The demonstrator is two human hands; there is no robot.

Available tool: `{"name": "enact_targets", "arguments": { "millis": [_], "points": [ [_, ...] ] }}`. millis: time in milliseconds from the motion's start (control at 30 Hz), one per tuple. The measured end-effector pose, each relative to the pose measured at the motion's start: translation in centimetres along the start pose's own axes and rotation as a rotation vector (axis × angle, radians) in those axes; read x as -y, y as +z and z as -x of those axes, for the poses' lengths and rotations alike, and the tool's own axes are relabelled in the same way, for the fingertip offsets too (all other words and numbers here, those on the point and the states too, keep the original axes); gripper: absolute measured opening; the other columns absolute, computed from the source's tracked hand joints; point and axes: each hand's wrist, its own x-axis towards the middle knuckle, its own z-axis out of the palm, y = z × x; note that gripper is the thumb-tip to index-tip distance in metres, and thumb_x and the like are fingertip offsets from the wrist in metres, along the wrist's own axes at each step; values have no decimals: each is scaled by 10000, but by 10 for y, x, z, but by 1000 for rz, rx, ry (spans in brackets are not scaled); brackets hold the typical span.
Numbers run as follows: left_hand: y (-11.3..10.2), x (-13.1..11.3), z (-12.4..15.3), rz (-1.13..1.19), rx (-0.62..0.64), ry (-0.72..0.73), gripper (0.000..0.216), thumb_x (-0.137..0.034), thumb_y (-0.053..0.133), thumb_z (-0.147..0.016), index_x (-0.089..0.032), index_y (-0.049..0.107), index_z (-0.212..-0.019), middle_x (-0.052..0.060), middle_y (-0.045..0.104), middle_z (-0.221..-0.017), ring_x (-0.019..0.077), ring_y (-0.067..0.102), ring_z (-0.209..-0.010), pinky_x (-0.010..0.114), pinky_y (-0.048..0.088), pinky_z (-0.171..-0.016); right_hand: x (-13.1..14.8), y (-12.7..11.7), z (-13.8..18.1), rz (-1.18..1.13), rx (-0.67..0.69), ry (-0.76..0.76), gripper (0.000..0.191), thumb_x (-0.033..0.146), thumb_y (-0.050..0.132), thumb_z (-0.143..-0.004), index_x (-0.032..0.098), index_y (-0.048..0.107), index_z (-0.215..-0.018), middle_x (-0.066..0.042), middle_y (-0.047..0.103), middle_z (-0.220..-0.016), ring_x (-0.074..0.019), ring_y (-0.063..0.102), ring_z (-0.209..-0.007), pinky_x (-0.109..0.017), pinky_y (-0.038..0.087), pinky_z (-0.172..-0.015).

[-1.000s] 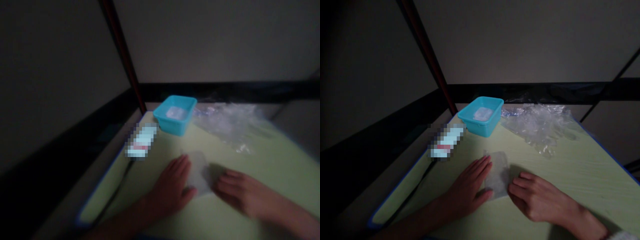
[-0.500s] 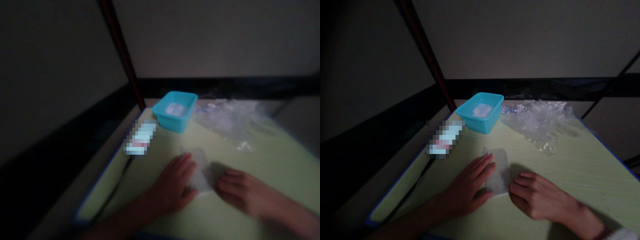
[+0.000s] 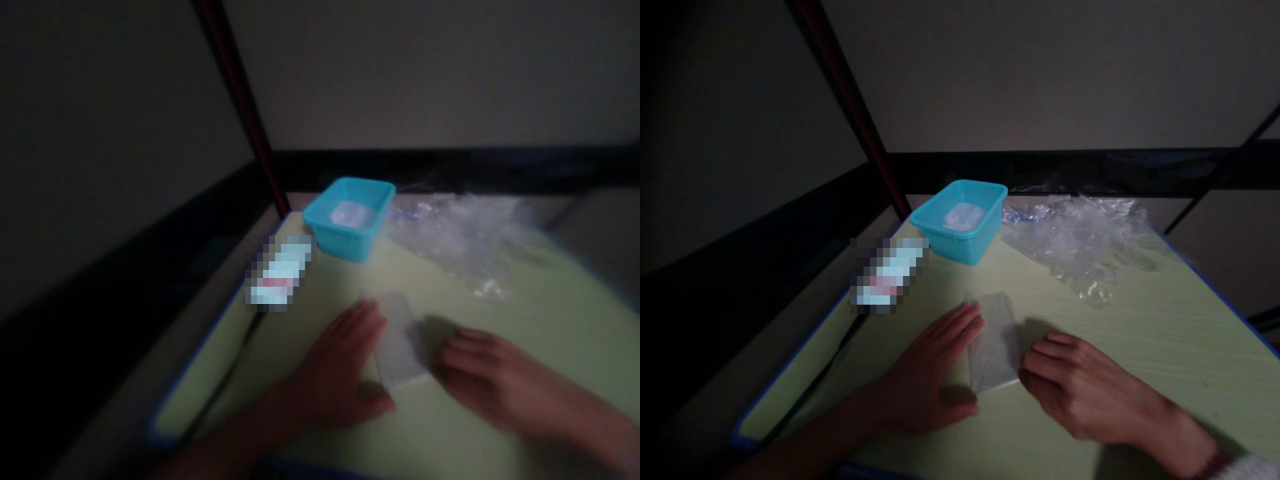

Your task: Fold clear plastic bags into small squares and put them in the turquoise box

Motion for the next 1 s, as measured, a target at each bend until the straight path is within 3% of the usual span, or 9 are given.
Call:
{"name": "enact_targets", "arguments": {
  "millis": [200,333,467,600,767,1000],
  "points": [
    [-1,1,6,-47,-80,195,651,-497,561,-794,-153,396,-1321,155,418,-1424,282,334,-1353,470,294,-1106,2,3,-5,43,-67,-47,305,139,376,-954,182,604,-756,-21,576,-670,-162,499,-644,-325,362,-595],
    [-6,-10,10,-59,-57,162,548,-451,538,-827,-159,442,-1281,136,514,-1344,257,436,-1282,434,346,-1081,-3,8,-4,46,-89,-41,275,161,387,-953,179,633,-832,-35,599,-708,-162,533,-690,-318,413,-642],
    [-4,-28,23,-151,-31,146,490,-387,521,-866,-176,436,-1300,159,393,-1443,293,334,-1352,451,371,-1054,-6,9,-4,66,-81,-35,262,174,394,-955,176,637,-857,-39,605,-726,-158,542,-696,-314,432,-650],
    [15,-44,34,-232,-82,143,636,-524,506,-851,-172,368,-1362,220,252,-1496,377,239,-1379,497,412,-990,-7,10,-5,93,-85,-38,267,165,401,-946,174,626,-803,-27,580,-696,-160,525,-665,-321,415,-609],
    [40,-52,35,-280,-103,56,739,-624,488,-813,-152,361,-1368,236,243,-1494,421,233,-1368,521,396,-986,-8,13,-4,116,-94,-55,254,159,419,-937,170,621,-785,-26,568,-692,-159,513,-662,-327,403,-609],
    [52,-53,36,-315,-127,10,855,-669,511,-767,-117,315,-1391,230,259,-1492,403,248,-1368,501,381,-999,-7,13,-6,95,-102,-67,273,135,423,-927,180,564,-697,-15,543,-667,-156,486,-652,-319,360,-596]
  ]
}}
